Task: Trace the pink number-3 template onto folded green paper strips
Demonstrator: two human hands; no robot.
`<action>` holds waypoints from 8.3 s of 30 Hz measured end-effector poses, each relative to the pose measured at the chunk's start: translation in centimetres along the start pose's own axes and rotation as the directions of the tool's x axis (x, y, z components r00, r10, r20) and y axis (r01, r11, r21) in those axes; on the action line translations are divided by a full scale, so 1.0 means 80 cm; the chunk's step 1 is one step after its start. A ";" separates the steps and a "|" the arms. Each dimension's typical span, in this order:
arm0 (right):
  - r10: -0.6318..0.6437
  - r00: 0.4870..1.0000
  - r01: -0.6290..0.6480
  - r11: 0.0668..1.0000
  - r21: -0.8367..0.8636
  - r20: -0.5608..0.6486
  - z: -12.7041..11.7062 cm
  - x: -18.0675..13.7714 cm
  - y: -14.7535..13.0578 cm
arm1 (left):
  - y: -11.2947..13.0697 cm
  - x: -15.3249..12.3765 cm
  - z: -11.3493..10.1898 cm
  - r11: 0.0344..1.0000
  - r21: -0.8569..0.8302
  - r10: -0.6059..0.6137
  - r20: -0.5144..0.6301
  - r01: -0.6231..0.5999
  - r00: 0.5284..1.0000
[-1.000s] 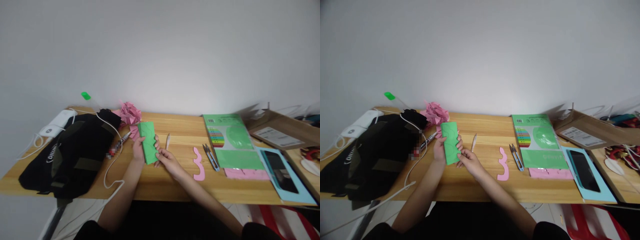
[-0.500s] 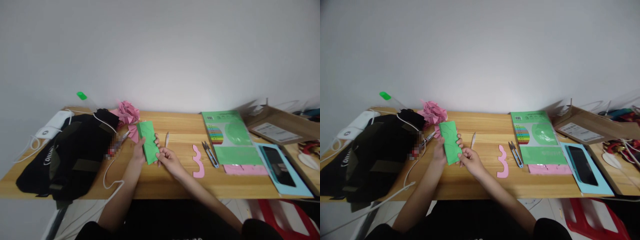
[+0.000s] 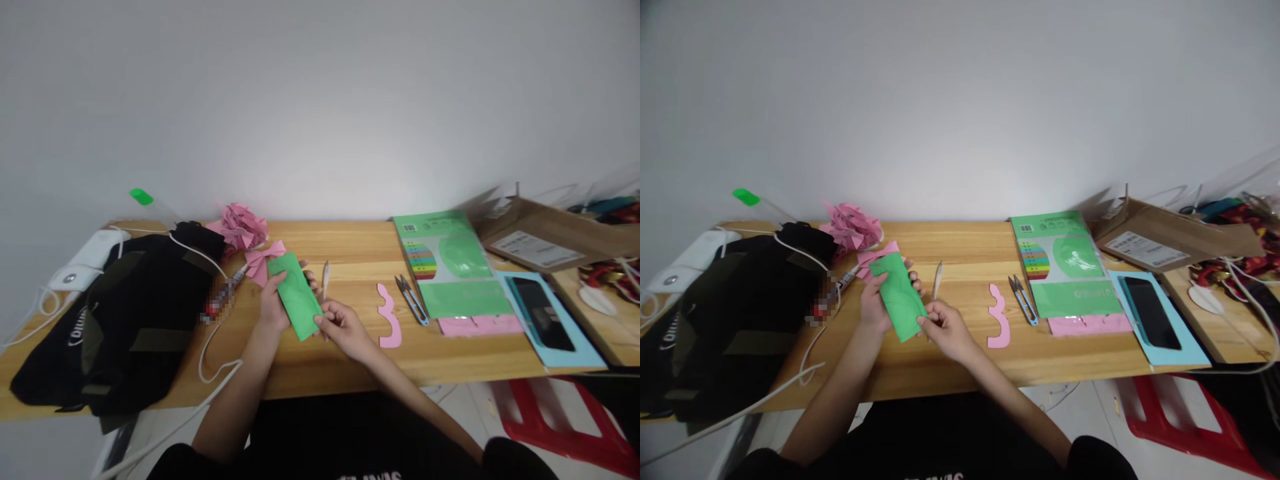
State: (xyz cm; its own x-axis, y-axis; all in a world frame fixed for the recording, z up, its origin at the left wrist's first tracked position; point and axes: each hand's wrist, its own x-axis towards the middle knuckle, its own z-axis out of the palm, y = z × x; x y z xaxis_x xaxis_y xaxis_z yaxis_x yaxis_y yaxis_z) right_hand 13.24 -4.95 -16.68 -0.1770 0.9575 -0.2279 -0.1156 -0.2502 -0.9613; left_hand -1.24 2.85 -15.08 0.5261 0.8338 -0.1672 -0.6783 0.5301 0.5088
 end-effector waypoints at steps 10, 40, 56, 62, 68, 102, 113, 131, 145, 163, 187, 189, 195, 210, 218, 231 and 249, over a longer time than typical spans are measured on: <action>0.065 0.996 -0.058 0.992 -0.108 0.068 -0.010 -0.017 0.002 | -0.011 0.002 0.005 1.000 -0.017 -0.020 0.110 0.022 0.994; 0.151 0.803 -0.375 0.880 0.293 0.576 -0.033 0.020 0.024 | -0.025 0.013 -0.007 0.984 0.075 -0.146 -0.157 0.159 0.977; 0.107 0.837 -0.240 0.953 0.184 0.537 -0.023 0.007 0.031 | -0.014 -0.006 0.031 0.968 0.155 -0.180 -0.127 0.198 0.976; 0.147 0.879 -0.257 0.947 0.191 0.454 -0.024 -0.003 0.015 | -0.015 -0.001 0.048 0.983 0.144 -0.093 -0.139 0.113 0.986; 0.106 0.992 -0.122 0.960 0.251 0.075 -0.053 -0.064 -0.008 | -0.039 0.015 0.086 0.993 0.114 -0.005 -0.072 0.013 0.997; 0.001 0.101 0.672 0.737 0.069 -0.995 -0.236 -0.314 0.039 | -0.243 0.141 0.203 -0.118 0.875 -0.208 0.441 -0.470 0.873; 0.123 0.436 0.486 0.802 0.348 -0.891 -0.253 -0.268 0.066 | -0.196 0.166 0.257 -0.189 0.865 0.068 0.484 -0.465 0.872; 0.179 0.421 0.413 0.835 0.363 -0.889 -0.278 -0.297 0.045 | -0.198 0.181 0.242 -0.076 0.878 0.124 0.479 -0.473 0.869; 0.257 0.309 0.375 0.852 0.366 -0.916 -0.349 -0.246 0.028 | -0.196 0.180 0.239 -0.159 0.882 0.058 0.456 -0.443 0.888; 0.114 0.241 0.451 0.866 0.215 -0.964 -0.323 -0.252 0.011 | -0.200 0.177 0.239 -0.184 0.869 0.045 0.475 -0.460 0.879; 0.310 0.437 0.230 0.869 0.438 -0.845 -0.358 -0.228 0.019 | -0.201 0.170 0.236 -0.261 0.847 0.047 0.490 -0.463 0.870; 0.330 0.422 0.196 0.876 0.440 -0.844 -0.359 -0.226 0.018 | -0.201 0.170 0.236 -0.265 0.846 0.041 0.489 -0.463 0.871; 0.379 0.413 0.108 0.883 0.457 -0.829 -0.361 -0.224 0.020 | -0.203 0.168 0.236 -0.270 0.837 0.009 0.497 -0.476 0.868; 0.406 0.366 -0.054 0.908 0.416 -0.837 -0.356 -0.221 0.011 | -0.230 0.144 0.223 -0.407 0.681 -0.403 0.464 -0.609 0.789; 0.348 0.304 -0.199 0.934 0.298 -0.887 -0.348 -0.219 0.004 | -0.241 0.134 0.215 -0.457 0.639 -0.448 0.436 -0.619 0.781; -0.225 0.280 -0.686 0.633 -0.358 -0.933 -0.356 -0.225 -0.039 | -0.216 0.161 0.233 -0.385 0.716 -0.252 0.524 -0.582 0.813; -0.319 0.634 -0.617 0.342 -0.709 -0.705 -0.385 -0.180 -0.026 | -0.199 0.179 0.247 -0.250 0.779 -0.077 0.576 -0.575 0.814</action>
State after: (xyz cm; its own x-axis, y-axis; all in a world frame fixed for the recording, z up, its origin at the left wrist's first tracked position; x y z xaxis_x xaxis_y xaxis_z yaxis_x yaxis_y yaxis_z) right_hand 46.15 -13.76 -16.19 0.6136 0.7878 0.0530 0.7627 -0.5740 -0.2980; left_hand 27.20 3.29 -8.84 0.7758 0.5489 0.3114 0.2665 -0.7322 0.6268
